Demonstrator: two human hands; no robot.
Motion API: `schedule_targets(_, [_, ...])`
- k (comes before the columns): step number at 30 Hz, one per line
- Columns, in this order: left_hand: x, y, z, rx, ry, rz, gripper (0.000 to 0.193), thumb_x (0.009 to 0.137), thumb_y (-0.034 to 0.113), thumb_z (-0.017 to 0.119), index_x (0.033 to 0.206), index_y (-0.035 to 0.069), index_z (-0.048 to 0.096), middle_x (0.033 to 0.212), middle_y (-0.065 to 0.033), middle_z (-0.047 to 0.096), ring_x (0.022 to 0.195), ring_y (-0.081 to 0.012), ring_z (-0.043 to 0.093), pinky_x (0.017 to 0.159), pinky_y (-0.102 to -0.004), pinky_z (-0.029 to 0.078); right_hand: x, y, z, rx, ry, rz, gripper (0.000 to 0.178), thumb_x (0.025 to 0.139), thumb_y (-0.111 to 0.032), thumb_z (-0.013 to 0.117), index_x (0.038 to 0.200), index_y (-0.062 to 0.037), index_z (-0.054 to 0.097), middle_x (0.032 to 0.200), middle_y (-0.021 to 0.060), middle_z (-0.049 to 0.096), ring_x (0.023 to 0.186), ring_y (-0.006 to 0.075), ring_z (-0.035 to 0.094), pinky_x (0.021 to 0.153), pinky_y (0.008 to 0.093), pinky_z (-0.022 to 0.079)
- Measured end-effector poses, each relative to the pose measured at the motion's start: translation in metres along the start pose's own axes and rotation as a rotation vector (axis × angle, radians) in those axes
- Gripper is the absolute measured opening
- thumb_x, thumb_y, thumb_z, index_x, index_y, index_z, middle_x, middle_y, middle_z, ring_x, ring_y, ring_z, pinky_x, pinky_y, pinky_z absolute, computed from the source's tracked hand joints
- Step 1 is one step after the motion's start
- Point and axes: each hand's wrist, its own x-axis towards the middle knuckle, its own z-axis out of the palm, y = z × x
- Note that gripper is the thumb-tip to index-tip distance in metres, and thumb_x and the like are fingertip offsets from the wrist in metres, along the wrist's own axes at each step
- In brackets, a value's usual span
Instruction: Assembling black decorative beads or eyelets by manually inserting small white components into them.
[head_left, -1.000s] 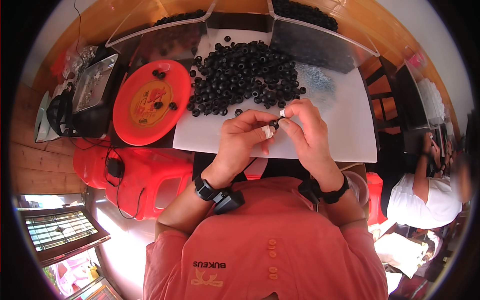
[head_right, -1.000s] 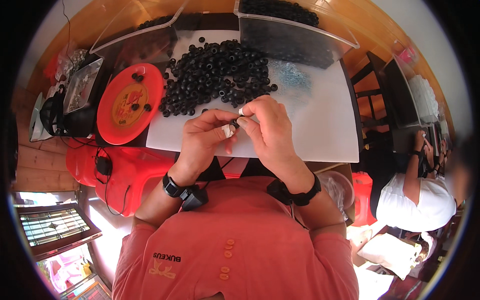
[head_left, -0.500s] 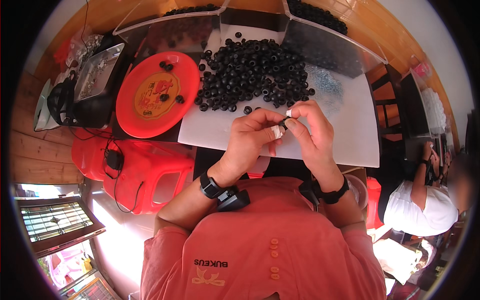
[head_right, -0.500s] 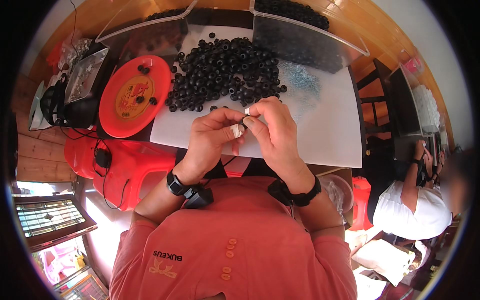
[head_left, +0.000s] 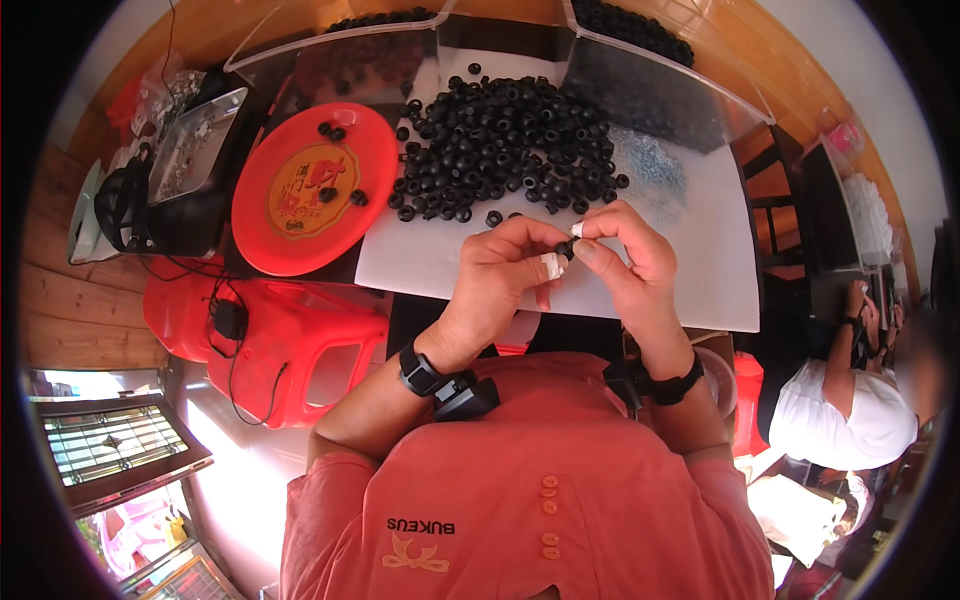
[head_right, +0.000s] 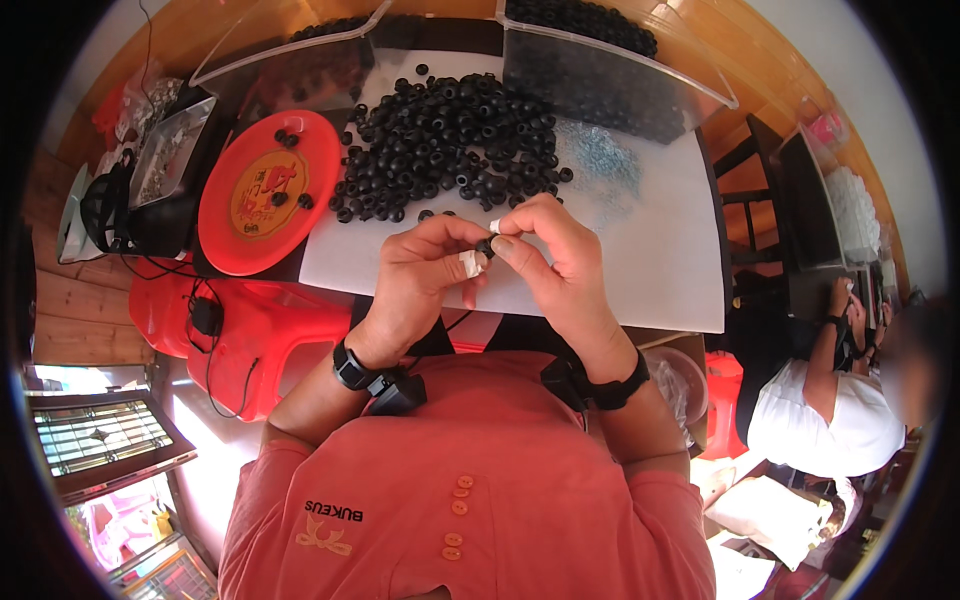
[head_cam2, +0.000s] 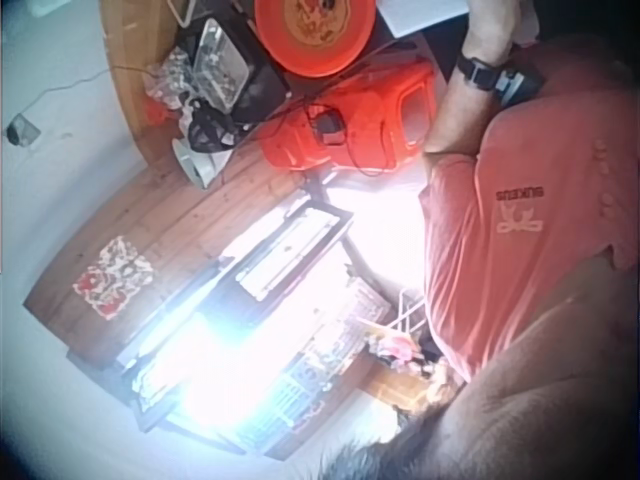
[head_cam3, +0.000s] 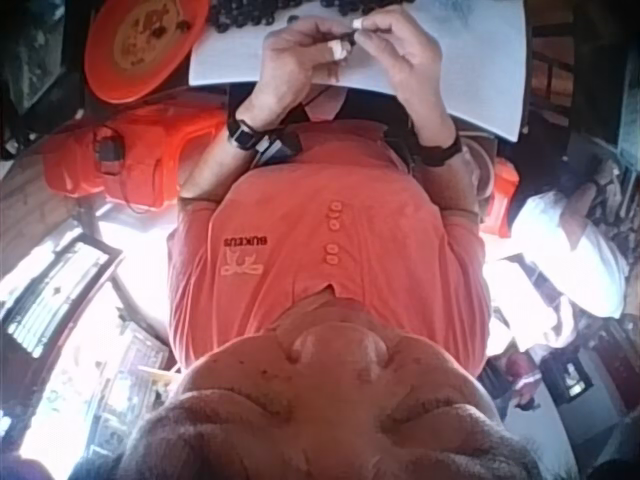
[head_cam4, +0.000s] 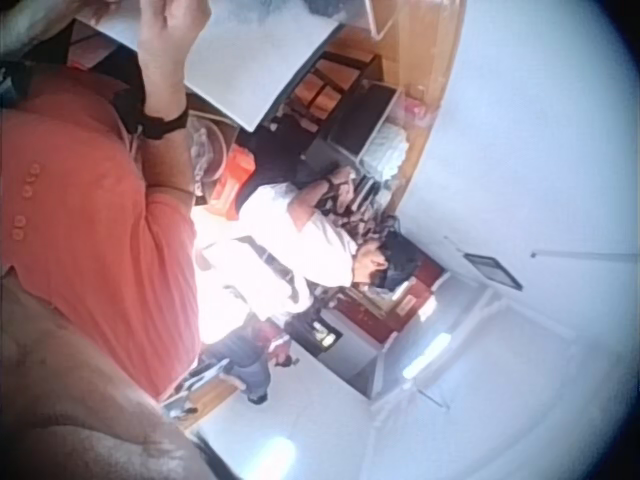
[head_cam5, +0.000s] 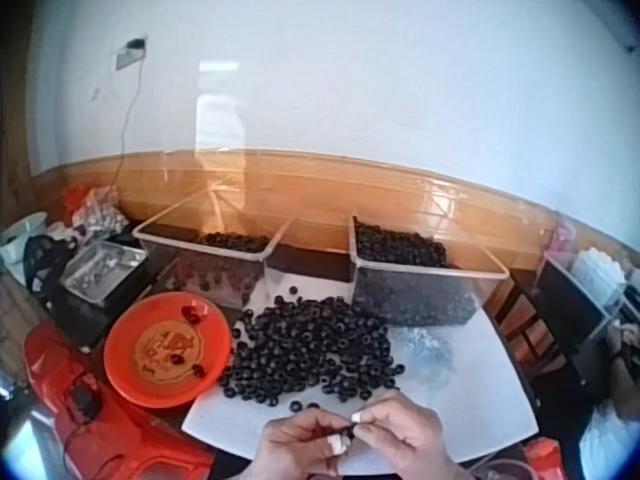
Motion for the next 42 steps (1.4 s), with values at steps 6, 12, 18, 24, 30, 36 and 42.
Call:
schedule_targets(6, [0.0, 0.001, 0.003, -0.009, 0.021, 0.012, 0.015, 0.092, -0.002, 0.065, 0.107, -0.005, 0.065, 0.09, -0.0078, 0.067, 0.07, -0.0116, 0.062, 0.053, -0.0234, 0.052, -0.001, -0.007, 0.0, 0.029, 0.01, 0.11, 0.011, 0.088, -0.002, 0.068, 0.096, 0.0009, 0.06, 0.087, 0.0053, 0.062, 0.082, 0.0154, 0.062, 0.075, 0.0278, 0.05])
schedule_targets(12, [0.0, 0.001, 0.002, 0.018, 0.015, -0.012, 0.017, 0.093, -0.002, 0.065, 0.109, -0.006, 0.064, 0.093, -0.0103, 0.068, 0.076, -0.0149, 0.066, 0.053, -0.0251, 0.053, 0.0, -0.011, -0.002, 0.001, -0.056, 0.135, 0.011, 0.089, -0.001, 0.066, 0.097, -0.0001, 0.06, 0.085, 0.007, 0.061, 0.08, 0.0182, 0.062, 0.072, 0.0303, 0.049])
schedule_targets(18, [0.0, 0.003, 0.005, 0.043, 0.016, -0.003, 0.018, 0.093, -0.001, 0.065, 0.11, -0.006, 0.063, 0.093, -0.0105, 0.068, 0.076, -0.0149, 0.066, 0.053, -0.0251, 0.054, 0.002, -0.015, -0.005, -0.175, 0.0, 0.01, 0.013, 0.085, 0.0, 0.066, 0.095, -0.0025, 0.058, 0.084, 0.0098, 0.058, 0.076, 0.0278, 0.059, 0.067, 0.0368, 0.047])
schedule_targets(24, [-0.001, 0.003, 0.005, 0.021, 0.033, -0.003, 0.016, 0.092, -0.004, 0.064, 0.107, -0.005, 0.064, 0.09, -0.0068, 0.067, 0.071, -0.0096, 0.062, 0.051, -0.0224, 0.052, 0.004, -0.015, -0.006, -0.287, -0.059, -0.022, 0.015, 0.083, 0.0, 0.067, 0.094, -0.0055, 0.059, 0.083, 0.0094, 0.057, 0.074, 0.0298, 0.057, 0.065, 0.0409, 0.045])
schedule_targets(30, [0.0, 0.003, 0.008, 0.029, 0.04, 0.004, 0.016, 0.092, -0.004, 0.063, 0.107, -0.005, 0.064, 0.089, -0.0065, 0.067, 0.07, -0.0093, 0.061, 0.05, -0.0222, 0.052, 0.004, -0.014, -0.003, -0.22, -0.066, -0.052, 0.014, 0.083, 0.002, 0.066, 0.093, -0.0046, 0.059, 0.081, 0.0104, 0.055, 0.073, 0.0294, 0.056, 0.063, 0.038, 0.044])
schedule_targets(36, [0.001, 0.003, 0.007, 0.041, 0.047, -0.01, 0.016, 0.092, -0.002, 0.064, 0.108, -0.005, 0.064, 0.09, -0.0084, 0.067, 0.071, -0.0118, 0.063, 0.05, -0.0236, 0.052, -0.004, -0.005, 0.007, 0.025, 0.042, 0.08, 0.006, 0.091, 0.0, 0.064, 0.095, -0.0012, 0.059, 0.082, 0.0054, 0.059, 0.073, 0.0153, 0.059, 0.066, 0.0277, 0.046])
schedule_targets(42, [0.001, 0.004, 0.004, 0.035, 0.044, -0.039, 0.017, 0.093, -0.001, 0.064, 0.109, -0.006, 0.063, 0.091, -0.0101, 0.067, 0.072, -0.0146, 0.064, 0.051, -0.025, 0.052, -0.006, -0.005, 0.016, 0.15, 0.113, 0.169, 0.007, 0.095, -0.006, 0.065, 0.094, 0.0003, 0.061, 0.083, 0.0028, 0.063, 0.076, 0.0089, 0.058, 0.07, 0.0243, 0.048])
